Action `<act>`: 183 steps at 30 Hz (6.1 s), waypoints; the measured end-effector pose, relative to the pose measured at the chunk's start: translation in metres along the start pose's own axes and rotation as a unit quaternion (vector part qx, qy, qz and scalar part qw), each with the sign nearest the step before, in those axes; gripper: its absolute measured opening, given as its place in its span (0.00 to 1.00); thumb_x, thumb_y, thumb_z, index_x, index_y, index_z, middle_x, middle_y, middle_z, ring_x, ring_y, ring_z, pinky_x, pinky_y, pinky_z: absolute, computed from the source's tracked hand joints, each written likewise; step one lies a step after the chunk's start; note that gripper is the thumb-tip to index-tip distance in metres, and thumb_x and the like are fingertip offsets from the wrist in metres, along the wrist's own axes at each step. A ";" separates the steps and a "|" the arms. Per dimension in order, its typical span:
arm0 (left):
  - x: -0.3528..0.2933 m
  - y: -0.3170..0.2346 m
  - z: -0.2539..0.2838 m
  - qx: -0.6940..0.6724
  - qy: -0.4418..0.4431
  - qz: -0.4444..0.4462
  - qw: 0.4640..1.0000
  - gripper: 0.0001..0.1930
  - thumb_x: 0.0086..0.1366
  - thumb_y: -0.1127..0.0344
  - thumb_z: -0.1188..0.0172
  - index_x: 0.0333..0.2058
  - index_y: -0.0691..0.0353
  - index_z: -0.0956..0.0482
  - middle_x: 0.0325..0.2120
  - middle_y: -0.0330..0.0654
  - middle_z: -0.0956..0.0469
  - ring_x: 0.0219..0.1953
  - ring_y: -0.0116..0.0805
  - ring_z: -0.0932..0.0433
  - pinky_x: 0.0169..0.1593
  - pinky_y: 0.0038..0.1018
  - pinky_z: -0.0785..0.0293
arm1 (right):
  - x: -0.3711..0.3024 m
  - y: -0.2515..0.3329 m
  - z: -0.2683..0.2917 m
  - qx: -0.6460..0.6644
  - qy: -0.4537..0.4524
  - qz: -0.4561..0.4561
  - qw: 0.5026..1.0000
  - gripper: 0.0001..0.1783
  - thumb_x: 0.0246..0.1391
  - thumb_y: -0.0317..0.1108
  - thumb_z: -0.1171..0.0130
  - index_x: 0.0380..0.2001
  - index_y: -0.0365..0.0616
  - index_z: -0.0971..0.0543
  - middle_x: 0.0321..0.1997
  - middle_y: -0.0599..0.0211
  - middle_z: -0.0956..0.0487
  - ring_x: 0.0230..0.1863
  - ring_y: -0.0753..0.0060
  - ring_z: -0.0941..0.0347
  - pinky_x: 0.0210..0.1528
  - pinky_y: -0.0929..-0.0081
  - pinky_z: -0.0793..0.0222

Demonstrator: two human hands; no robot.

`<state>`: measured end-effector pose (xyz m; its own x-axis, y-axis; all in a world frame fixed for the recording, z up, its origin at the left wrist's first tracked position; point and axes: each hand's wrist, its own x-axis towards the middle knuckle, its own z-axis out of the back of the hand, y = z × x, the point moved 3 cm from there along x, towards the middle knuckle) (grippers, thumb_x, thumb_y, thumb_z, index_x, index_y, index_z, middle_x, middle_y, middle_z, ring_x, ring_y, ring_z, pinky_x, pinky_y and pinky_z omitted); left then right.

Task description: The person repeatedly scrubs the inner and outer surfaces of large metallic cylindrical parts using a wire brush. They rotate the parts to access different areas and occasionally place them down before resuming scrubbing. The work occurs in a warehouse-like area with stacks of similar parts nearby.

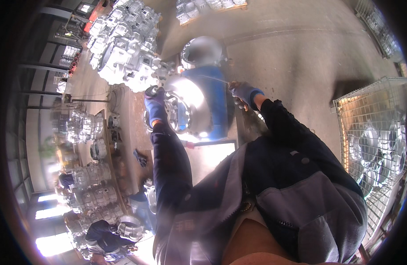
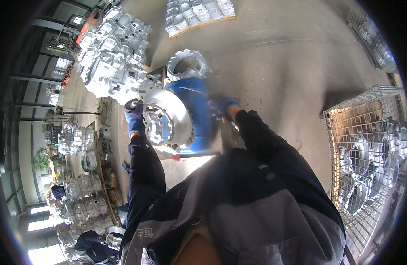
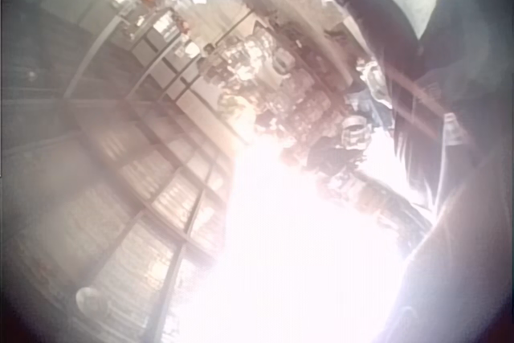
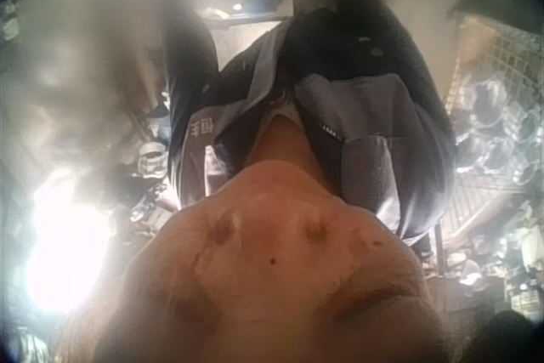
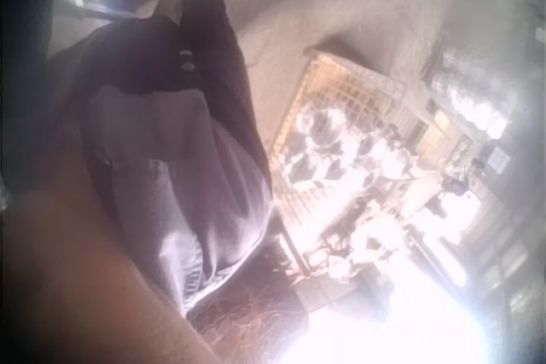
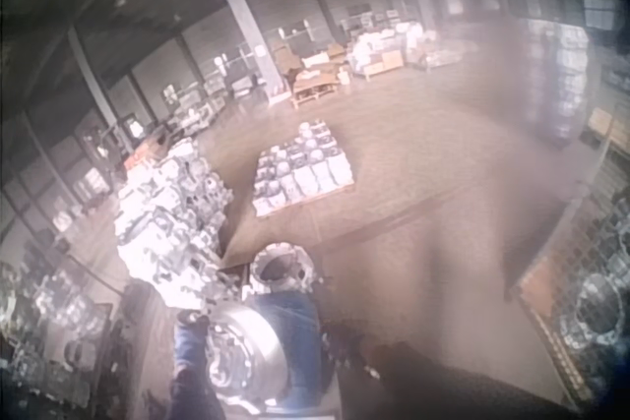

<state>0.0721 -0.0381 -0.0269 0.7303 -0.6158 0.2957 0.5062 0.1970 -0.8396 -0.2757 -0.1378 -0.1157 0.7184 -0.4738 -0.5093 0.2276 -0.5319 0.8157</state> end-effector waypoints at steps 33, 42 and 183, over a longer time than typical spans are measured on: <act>-0.011 -0.021 0.004 -0.001 -0.013 0.030 0.999 0.15 0.51 0.73 0.34 0.39 0.63 0.24 0.27 0.36 0.23 0.28 0.24 0.26 0.33 0.23 0.29 | -0.007 -0.012 0.005 -0.116 0.026 -0.040 0.992 0.14 0.59 0.45 0.55 0.36 0.48 0.28 0.22 0.68 0.29 0.17 0.74 0.33 0.15 0.72 0.35; 0.001 -0.013 0.005 0.110 0.024 -0.021 0.993 0.15 0.50 0.68 0.34 0.38 0.65 0.23 0.29 0.39 0.22 0.30 0.26 0.25 0.35 0.24 0.28 | -0.081 -0.020 0.007 -0.388 -0.003 -0.018 0.922 0.18 0.58 0.43 0.56 0.45 0.44 0.27 0.24 0.61 0.22 0.22 0.60 0.25 0.28 0.65 0.29; -0.082 -0.075 0.006 -0.238 0.050 0.051 0.969 0.15 0.60 0.58 0.42 0.42 0.60 0.26 0.37 0.40 0.25 0.37 0.30 0.27 0.39 0.27 0.28 | -0.116 0.068 -0.023 -0.115 -0.009 0.114 0.987 0.17 0.58 0.29 0.51 0.48 0.30 0.31 0.43 0.56 0.27 0.41 0.62 0.28 0.47 0.73 0.31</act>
<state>-0.0234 0.0023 0.0141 0.7058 -0.6867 0.1742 0.1475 -0.0980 -0.9842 -0.3285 -0.1030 0.0054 0.7568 -0.5765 -0.3081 0.2057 -0.2373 0.9494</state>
